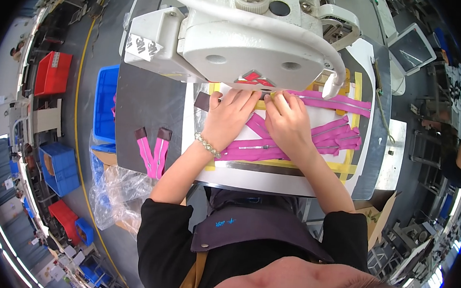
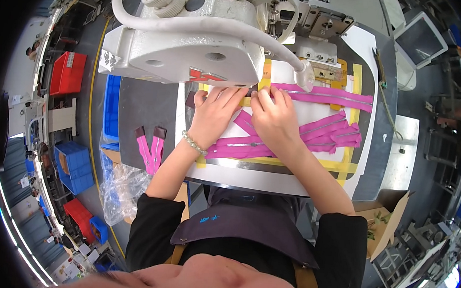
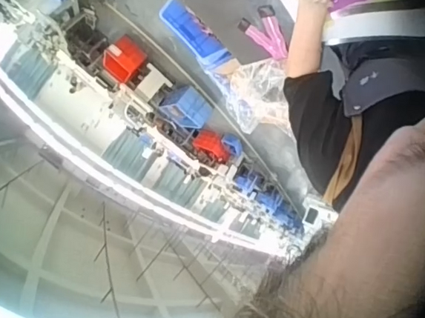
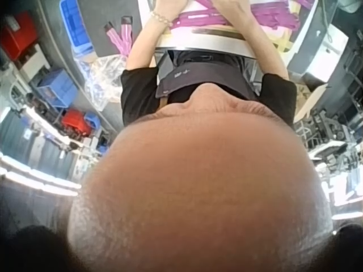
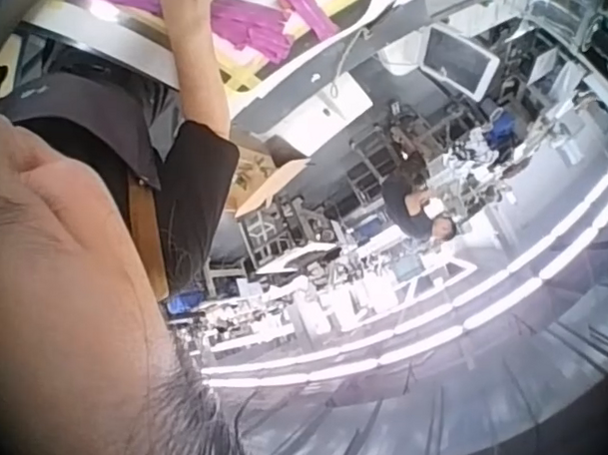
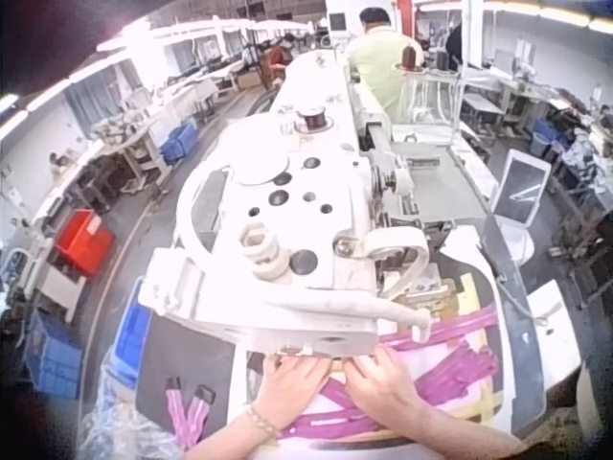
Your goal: The recorder is using an industrial sewing machine to sew small black leather tabs onto pink zippers.
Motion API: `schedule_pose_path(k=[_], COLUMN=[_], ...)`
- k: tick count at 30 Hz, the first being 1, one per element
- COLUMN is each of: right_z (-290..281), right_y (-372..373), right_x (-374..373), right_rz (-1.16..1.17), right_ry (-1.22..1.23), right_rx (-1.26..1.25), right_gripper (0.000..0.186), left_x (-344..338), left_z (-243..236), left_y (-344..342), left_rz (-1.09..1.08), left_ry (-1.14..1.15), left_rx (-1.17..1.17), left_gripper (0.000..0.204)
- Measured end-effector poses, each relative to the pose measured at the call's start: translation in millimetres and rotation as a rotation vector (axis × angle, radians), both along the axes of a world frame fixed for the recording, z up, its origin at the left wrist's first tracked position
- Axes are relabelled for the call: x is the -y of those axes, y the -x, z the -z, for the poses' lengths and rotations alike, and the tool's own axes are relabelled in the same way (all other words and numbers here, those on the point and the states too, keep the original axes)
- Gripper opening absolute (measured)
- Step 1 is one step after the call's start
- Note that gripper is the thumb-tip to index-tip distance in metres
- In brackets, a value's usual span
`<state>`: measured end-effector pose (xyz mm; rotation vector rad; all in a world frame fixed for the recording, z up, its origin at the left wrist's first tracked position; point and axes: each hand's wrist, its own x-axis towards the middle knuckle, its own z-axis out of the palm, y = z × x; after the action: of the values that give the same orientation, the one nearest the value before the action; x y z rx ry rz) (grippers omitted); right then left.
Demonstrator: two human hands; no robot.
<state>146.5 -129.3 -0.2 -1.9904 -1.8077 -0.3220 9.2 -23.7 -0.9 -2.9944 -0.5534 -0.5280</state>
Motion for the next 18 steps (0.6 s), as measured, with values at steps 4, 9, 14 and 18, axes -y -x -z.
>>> schedule_pose_path(k=[4,9,14,18], right_z=[-4.0,-2.8,-2.5,-0.4], right_y=[-1.1,-0.6,1.4,-2.4], right_x=[-0.1,-0.9,0.6,-2.6], right_rz=[0.006,0.010,0.012,0.018], right_ry=[0.015,0.019,0.033,-0.007], right_rx=[-0.003,-0.008,-0.031,-0.015], right_gripper=[0.026,0.025,0.024,0.024], left_x=[0.4,0.4,2.1,-1.2], left_z=[-1.5,2.7,5.2,9.8], left_y=[-2.5,-3.4,-1.3,-5.9], left_rz=[-0.014,-0.011,-0.011,-0.006], left_ry=[0.009,-0.083,-0.100,-0.132], left_rx=[-0.044,-0.090,-0.117,-0.004], left_gripper=[0.038,0.037,0.035,0.032])
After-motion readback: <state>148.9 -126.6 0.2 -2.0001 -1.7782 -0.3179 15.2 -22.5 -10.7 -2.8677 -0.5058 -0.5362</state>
